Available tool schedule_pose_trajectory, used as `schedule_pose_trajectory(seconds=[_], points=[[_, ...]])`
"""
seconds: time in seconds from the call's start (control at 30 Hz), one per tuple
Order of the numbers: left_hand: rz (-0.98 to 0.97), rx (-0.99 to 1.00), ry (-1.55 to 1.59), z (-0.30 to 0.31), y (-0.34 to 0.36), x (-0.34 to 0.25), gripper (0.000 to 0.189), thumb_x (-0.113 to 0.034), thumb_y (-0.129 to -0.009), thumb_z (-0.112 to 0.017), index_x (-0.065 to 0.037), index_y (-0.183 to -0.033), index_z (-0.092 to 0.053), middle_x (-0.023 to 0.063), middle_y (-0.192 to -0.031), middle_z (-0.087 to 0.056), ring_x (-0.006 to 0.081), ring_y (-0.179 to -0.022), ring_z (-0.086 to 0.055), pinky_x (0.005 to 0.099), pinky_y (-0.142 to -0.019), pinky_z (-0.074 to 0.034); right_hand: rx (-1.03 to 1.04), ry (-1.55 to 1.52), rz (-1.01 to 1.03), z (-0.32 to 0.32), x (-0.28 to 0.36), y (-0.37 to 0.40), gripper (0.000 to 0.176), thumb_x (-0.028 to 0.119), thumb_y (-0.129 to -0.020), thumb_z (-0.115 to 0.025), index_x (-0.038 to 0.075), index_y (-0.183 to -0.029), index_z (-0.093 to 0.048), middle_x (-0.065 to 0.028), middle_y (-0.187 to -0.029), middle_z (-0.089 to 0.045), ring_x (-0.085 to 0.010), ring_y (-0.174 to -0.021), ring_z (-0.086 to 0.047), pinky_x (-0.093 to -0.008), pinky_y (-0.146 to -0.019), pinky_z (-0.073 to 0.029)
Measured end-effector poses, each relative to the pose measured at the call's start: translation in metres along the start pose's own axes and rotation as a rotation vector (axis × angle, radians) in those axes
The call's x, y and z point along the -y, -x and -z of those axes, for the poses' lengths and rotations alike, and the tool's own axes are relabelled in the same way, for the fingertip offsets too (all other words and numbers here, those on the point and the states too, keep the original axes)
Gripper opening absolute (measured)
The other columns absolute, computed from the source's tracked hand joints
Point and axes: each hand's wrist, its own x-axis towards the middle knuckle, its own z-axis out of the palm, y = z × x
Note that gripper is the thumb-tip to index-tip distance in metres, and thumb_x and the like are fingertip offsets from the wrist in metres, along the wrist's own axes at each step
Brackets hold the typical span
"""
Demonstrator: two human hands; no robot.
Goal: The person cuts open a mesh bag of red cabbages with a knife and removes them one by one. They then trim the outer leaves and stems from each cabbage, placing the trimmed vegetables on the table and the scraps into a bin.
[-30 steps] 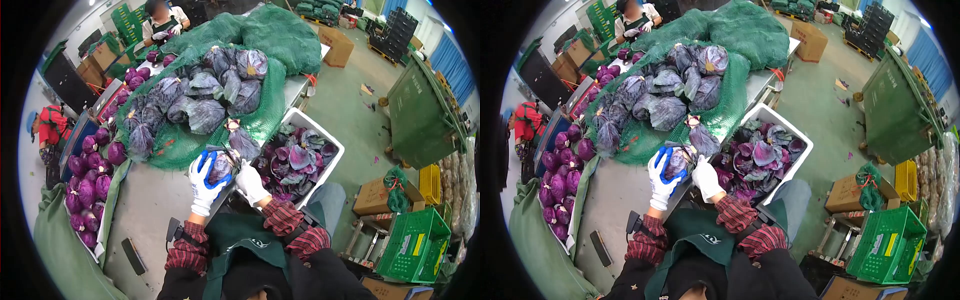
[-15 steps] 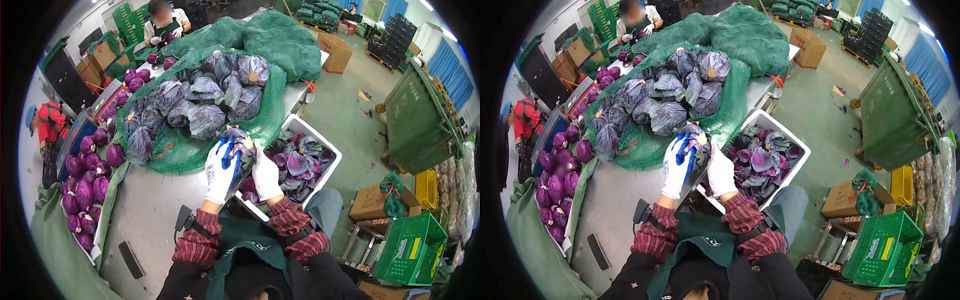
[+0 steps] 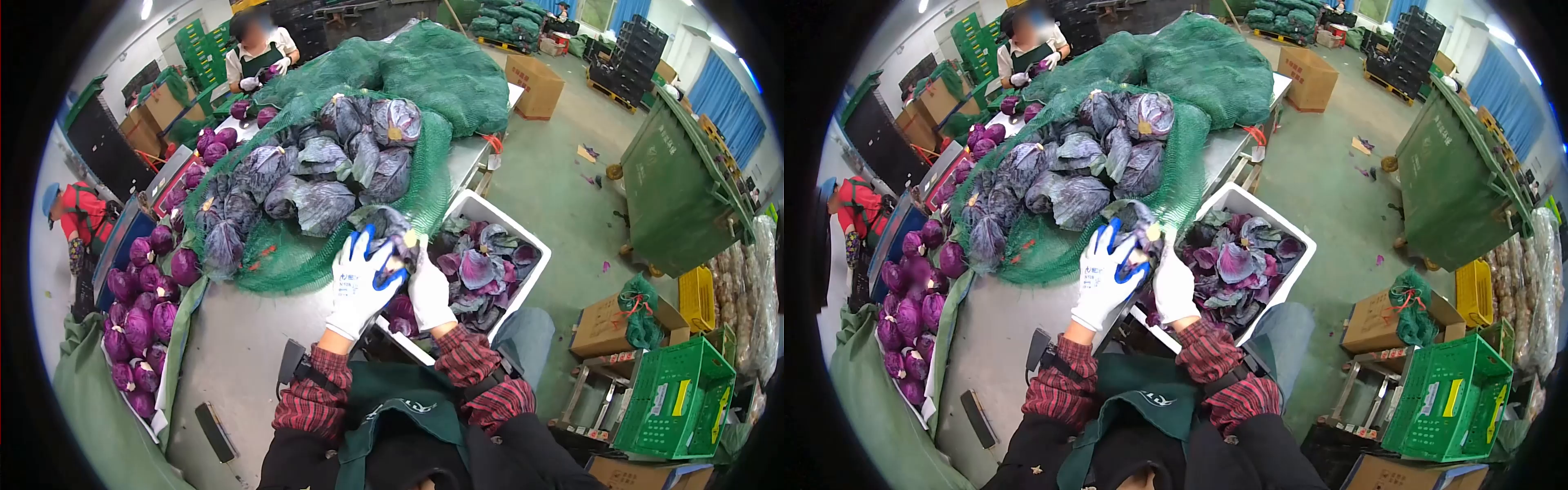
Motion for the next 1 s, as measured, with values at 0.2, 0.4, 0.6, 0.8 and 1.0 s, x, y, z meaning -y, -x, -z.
schedule_pose_trajectory(seconds=[0.2, 0.4, 0.6, 0.8, 1.0], points=[[0.079, -0.025, 0.427, 0.008, 0.038, 0.047, 0.055, -0.023, -0.073, -0.077, -0.009, -0.122, -0.058, 0.0167, -0.131, -0.051, 0.0326, -0.123, -0.048, 0.0423, -0.104, -0.039, -0.156, 0.136, -0.241, -0.013, -0.065, -0.003, 0.053, 0.019, -0.097, -0.036, 0.005, -0.147, -0.026, -0.0245, -0.070, -0.062, -0.0416, -0.063, -0.062, -0.0512, -0.059, -0.048], [0.291, -0.048, 0.418, 0.020, 0.038, 0.081, 0.046, -0.021, -0.087, -0.067, -0.004, -0.128, -0.055, 0.0143, -0.116, -0.056, 0.0267, -0.105, -0.054, 0.0353, -0.092, -0.044, 0.383, 0.624, 0.054, 0.035, -0.178, -0.014, 0.029, 0.015, -0.084, -0.058, -0.005, -0.105, -0.057, -0.0215, -0.073, -0.066, -0.0361, -0.072, -0.067, -0.0441, -0.066, -0.052], [0.368, -0.174, 0.449, -0.001, 0.026, 0.099, 0.034, -0.025, -0.088, -0.066, 0.000, -0.111, -0.062, 0.0171, -0.108, -0.061, 0.0295, -0.099, -0.060, 0.0361, -0.088, -0.048, 0.022, -0.300, -0.342, 0.062, -0.070, -0.032, 0.035, 0.039, -0.094, -0.054, 0.003, -0.095, -0.054, -0.0138, -0.074, -0.061, -0.0232, -0.053, -0.059, -0.0370, -0.057, -0.047], [0.386, -0.008, 0.450, 0.014, 0.008, 0.067, 0.038, -0.027, -0.095, -0.055, -0.005, -0.125, -0.059, 0.0146, -0.113, -0.060, 0.0278, -0.104, -0.057, 0.0364, -0.092, -0.044, 0.380, -0.032, 0.376, 0.028, -0.006, 0.031, 0.046, 0.008, -0.085, -0.051, 0.004, -0.130, -0.046, -0.0185, -0.118, -0.057, -0.0322, -0.090, -0.062, -0.0389, -0.072, -0.053], [0.271, -0.039, 0.562, 0.004, -0.002, 0.074, 0.036, -0.028, -0.094, -0.055, -0.006, -0.122, -0.062, 0.0157, -0.116, -0.061, 0.0308, -0.106, -0.058, 0.0373, -0.096, -0.044, 0.334, 0.158, 0.578, 0.035, -0.004, 0.024, 0.040, 0.012, -0.089, -0.050, 0.001, -0.127, -0.047, -0.0190, -0.121, -0.055, -0.0292, -0.094, -0.062, -0.0373, -0.070, -0.053]])
